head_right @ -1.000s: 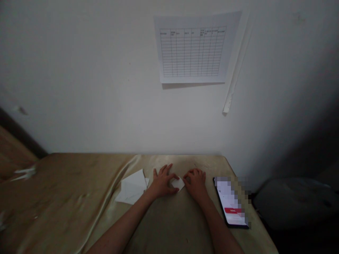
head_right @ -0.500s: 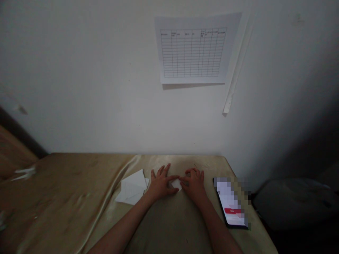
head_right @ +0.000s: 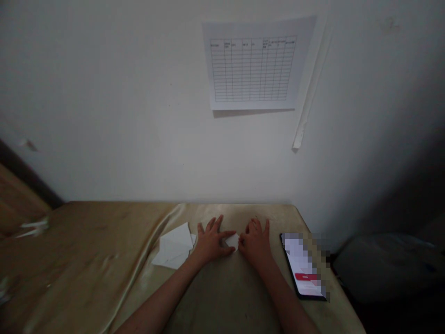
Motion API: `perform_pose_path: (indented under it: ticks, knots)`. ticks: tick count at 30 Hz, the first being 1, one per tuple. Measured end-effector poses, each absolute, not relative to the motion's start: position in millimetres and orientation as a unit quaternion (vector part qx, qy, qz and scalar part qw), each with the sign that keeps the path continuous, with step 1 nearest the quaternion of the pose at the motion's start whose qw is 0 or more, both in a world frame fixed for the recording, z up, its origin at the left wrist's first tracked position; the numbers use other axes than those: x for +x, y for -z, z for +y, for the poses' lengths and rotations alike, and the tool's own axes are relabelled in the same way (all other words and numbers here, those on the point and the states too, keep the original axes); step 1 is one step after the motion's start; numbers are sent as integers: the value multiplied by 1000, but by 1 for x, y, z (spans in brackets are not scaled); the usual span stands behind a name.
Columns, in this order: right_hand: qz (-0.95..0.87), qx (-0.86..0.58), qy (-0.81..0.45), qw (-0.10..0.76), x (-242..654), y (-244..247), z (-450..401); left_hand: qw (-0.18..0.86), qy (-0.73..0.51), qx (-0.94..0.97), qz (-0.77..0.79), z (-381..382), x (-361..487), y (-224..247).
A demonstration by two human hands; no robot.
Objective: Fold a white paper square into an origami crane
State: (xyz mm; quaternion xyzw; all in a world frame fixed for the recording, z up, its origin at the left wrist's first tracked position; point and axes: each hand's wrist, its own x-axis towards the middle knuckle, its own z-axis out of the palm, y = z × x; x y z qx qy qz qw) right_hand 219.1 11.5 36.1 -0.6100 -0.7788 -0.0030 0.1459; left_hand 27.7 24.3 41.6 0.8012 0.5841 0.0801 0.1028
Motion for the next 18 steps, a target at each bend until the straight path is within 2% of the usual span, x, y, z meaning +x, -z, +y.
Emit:
perform_pose_path:
  ticks: [18]
  knots:
    - [-776,-606,-19,172,232,-30,6,71,-98,834,538,25,30,-29]
